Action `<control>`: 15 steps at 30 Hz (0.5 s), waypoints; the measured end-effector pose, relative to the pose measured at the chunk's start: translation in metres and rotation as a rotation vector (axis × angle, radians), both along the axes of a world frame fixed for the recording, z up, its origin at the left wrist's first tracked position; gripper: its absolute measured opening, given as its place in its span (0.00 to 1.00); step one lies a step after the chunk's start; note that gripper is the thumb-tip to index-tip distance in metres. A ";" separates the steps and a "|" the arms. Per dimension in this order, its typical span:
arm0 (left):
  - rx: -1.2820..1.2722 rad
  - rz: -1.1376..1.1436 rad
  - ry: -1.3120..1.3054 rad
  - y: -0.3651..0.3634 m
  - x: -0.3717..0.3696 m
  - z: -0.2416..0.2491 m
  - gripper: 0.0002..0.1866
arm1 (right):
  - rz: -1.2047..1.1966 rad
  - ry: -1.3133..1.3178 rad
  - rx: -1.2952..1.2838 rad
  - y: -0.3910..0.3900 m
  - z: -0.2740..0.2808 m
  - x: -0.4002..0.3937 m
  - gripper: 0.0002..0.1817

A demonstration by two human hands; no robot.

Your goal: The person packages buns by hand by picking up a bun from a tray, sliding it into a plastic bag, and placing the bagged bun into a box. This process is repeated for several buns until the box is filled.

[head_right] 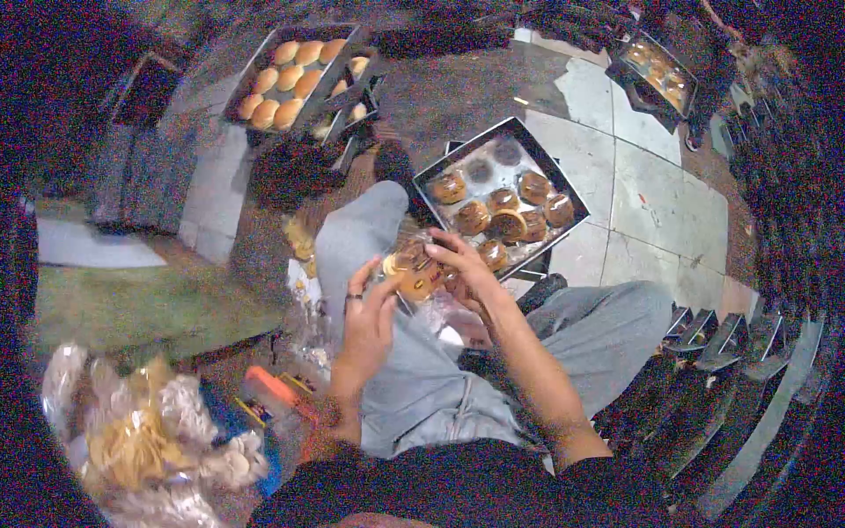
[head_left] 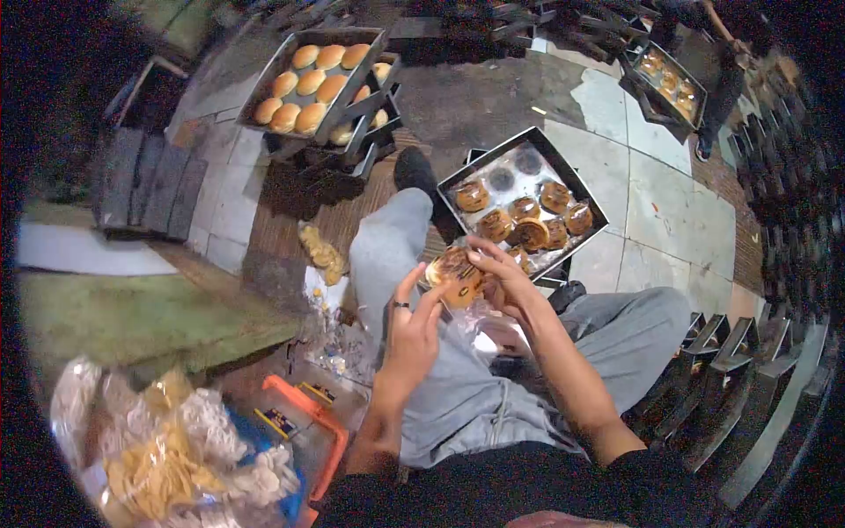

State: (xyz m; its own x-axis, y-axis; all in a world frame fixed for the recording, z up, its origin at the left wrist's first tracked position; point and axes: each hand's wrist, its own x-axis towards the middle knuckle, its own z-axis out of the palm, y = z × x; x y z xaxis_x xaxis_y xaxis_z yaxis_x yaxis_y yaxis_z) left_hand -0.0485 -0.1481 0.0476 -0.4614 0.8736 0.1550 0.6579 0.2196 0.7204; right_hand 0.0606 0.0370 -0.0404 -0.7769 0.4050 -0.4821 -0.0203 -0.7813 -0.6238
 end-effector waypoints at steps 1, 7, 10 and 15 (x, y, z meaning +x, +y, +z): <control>-0.099 0.011 0.103 0.004 0.001 0.005 0.24 | -0.014 -0.013 0.003 0.014 -0.026 0.000 0.31; -0.052 0.375 -0.143 -0.065 -0.035 -0.056 0.28 | -0.018 -0.424 0.212 0.141 -0.167 0.014 0.28; -0.911 0.443 -0.146 -0.140 -0.061 -0.102 0.29 | 0.017 -0.729 0.609 0.197 -0.153 -0.016 0.32; -1.351 0.234 -0.294 -0.239 -0.054 -0.178 0.26 | 0.651 -1.130 1.597 0.194 -0.184 0.010 0.26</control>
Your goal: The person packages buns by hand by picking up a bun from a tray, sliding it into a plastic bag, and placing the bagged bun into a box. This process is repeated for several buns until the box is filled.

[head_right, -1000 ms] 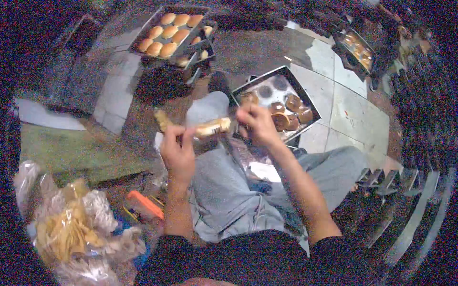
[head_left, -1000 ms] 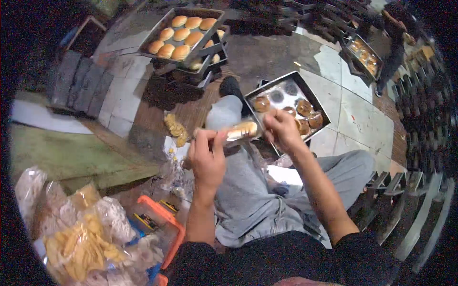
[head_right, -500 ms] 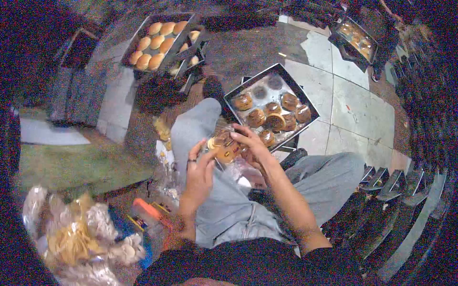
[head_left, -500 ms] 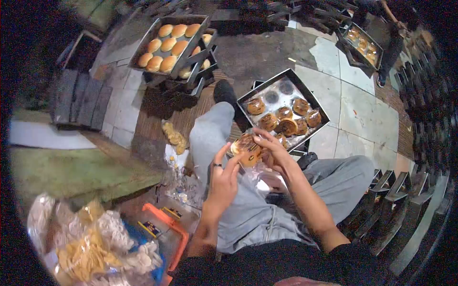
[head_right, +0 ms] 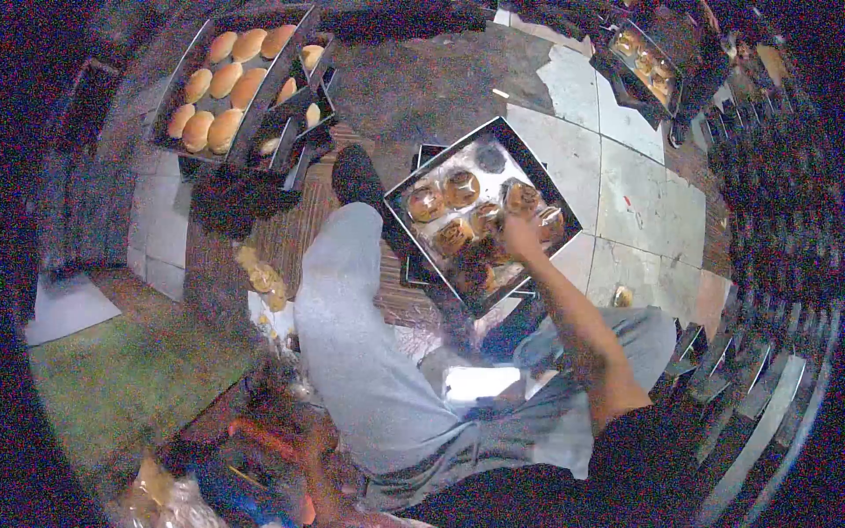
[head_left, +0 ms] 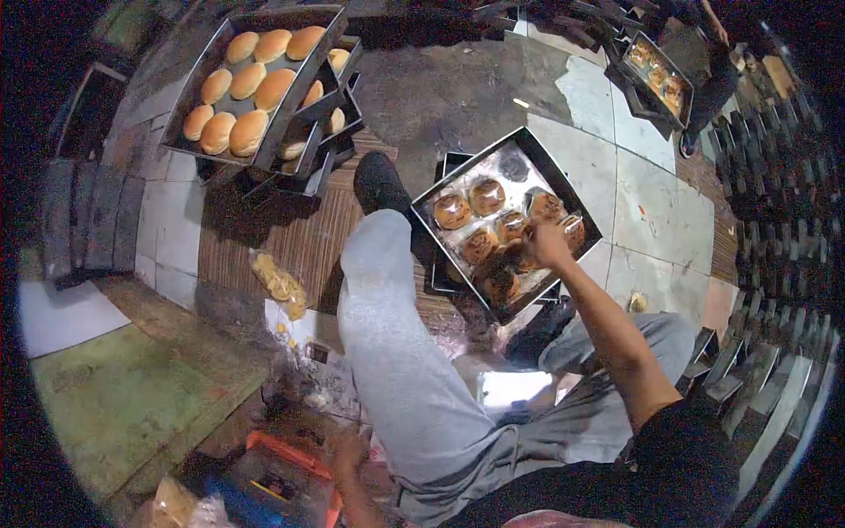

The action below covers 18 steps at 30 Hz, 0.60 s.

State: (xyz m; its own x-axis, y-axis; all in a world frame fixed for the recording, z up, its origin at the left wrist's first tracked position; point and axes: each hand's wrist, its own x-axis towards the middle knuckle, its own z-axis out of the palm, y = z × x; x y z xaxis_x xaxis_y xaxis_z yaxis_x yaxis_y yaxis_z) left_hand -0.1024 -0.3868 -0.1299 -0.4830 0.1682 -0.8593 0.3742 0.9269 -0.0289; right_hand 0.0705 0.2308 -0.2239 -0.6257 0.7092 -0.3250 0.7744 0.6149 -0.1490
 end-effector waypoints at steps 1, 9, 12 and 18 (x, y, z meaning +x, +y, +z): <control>0.057 0.225 -0.027 0.026 -0.010 0.021 0.24 | 0.028 0.135 -0.194 -0.033 0.026 0.011 0.24; 1.308 0.184 0.530 0.219 0.042 0.168 0.14 | 0.229 0.265 -0.335 -0.278 0.195 0.109 0.16; 1.400 -0.128 0.008 0.244 0.106 0.161 0.16 | 0.269 0.408 -0.046 -0.290 0.212 0.107 0.17; 0.954 -0.144 -0.110 0.235 0.139 0.128 0.21 | 0.030 0.646 -0.234 -0.292 0.203 0.126 0.16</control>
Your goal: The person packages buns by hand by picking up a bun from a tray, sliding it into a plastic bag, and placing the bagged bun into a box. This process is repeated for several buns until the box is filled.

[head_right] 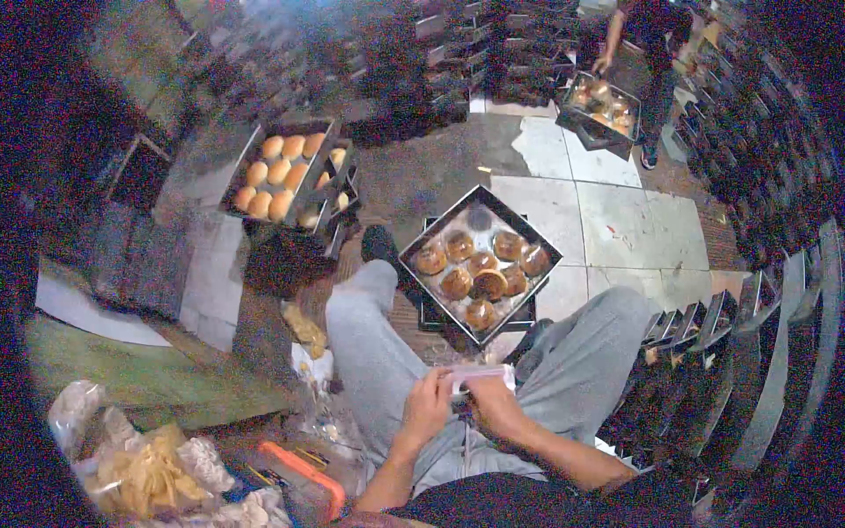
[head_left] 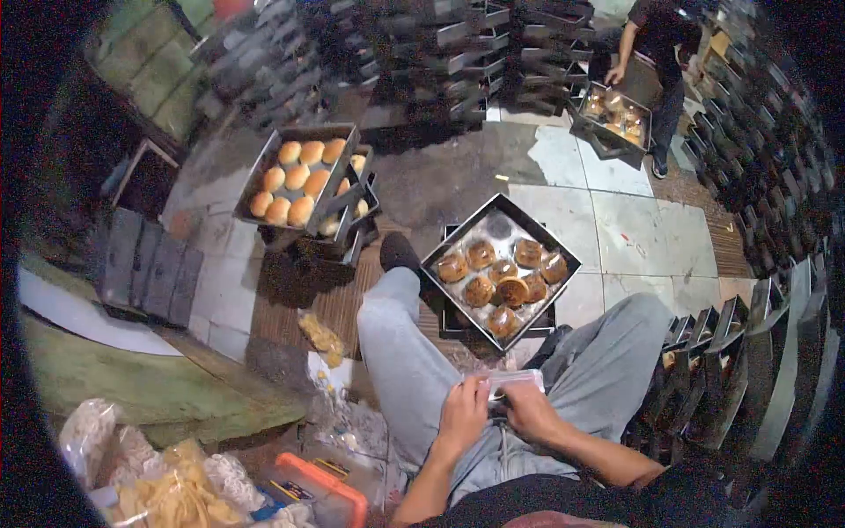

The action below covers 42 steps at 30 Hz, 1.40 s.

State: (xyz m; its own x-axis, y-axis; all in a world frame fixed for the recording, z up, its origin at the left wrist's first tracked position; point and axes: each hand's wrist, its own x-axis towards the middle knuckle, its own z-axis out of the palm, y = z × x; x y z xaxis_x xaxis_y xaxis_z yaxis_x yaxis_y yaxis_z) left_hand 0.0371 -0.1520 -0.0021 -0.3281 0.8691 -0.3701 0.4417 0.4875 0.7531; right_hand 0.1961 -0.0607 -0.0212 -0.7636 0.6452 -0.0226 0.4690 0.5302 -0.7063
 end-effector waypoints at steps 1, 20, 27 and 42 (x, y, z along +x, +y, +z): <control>0.162 0.019 0.034 0.001 -0.001 0.000 0.23 | 0.151 0.025 0.041 0.006 -0.008 0.005 0.13; 0.766 -0.367 0.352 0.106 -0.018 0.104 0.35 | 0.047 0.338 0.140 0.088 0.084 -0.024 0.46; 0.470 0.902 -0.787 0.149 -0.125 0.016 0.30 | -0.042 0.407 -0.183 0.066 0.035 -0.122 0.27; 0.610 0.894 -0.753 0.145 -0.163 0.032 0.27 | -0.118 -0.465 0.511 0.250 -0.197 -0.091 0.15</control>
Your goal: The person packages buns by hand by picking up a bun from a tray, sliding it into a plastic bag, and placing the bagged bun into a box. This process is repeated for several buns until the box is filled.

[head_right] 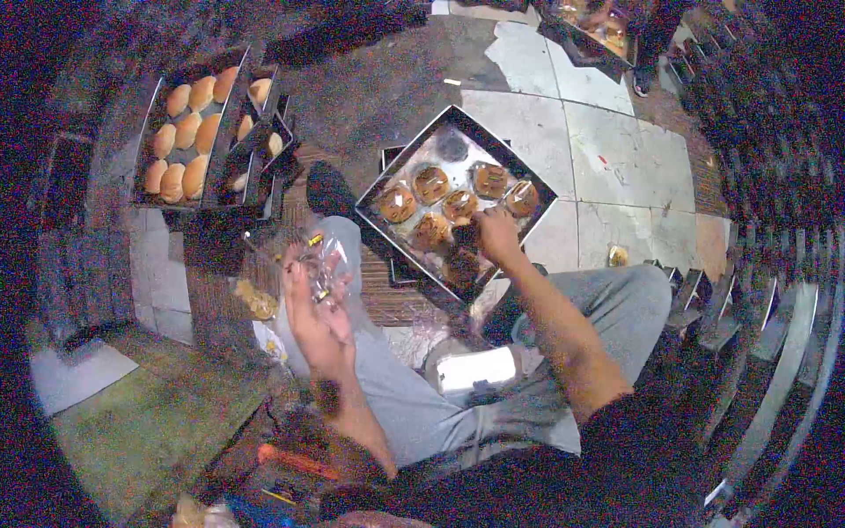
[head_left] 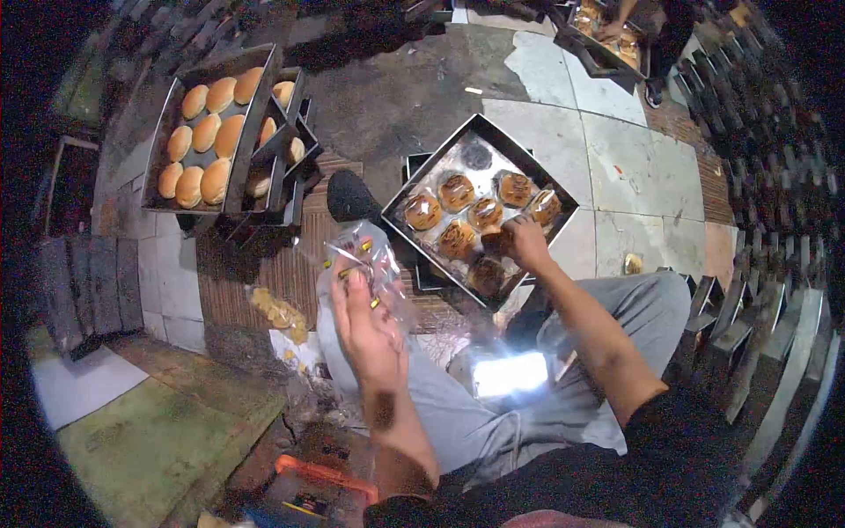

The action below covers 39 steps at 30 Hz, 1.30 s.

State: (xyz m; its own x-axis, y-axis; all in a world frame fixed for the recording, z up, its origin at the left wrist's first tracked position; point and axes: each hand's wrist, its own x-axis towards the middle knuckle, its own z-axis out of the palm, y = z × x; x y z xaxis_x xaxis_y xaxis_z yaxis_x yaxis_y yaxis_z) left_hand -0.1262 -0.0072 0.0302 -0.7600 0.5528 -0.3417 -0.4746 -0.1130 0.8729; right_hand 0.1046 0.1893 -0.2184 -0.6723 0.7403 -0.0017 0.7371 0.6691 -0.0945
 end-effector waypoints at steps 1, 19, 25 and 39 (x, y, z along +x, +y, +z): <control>0.032 0.002 -0.019 0.000 0.004 -0.002 0.26 | 0.006 0.226 -0.312 0.000 0.027 0.013 0.14; 0.288 -0.026 -0.397 -0.031 0.053 -0.012 0.25 | 0.208 0.961 -1.050 -0.163 0.303 0.036 0.31; 0.583 -0.183 -0.449 -0.027 0.074 -0.007 0.31 | 0.513 0.716 -0.289 -0.191 0.297 0.007 0.34; 0.390 -0.091 -0.569 -0.008 0.091 -0.062 0.25 | 0.171 0.675 -0.700 -0.175 0.280 -0.027 0.14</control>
State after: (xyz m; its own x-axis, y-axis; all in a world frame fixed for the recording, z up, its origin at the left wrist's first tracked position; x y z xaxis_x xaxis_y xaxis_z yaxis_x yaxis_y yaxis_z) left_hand -0.0351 -0.0154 -0.0318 -0.4668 0.7690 -0.4367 -0.8687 -0.3063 0.3893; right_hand 0.0771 0.0145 0.0616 -0.7913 0.6110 0.0213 0.2808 0.3941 -0.8751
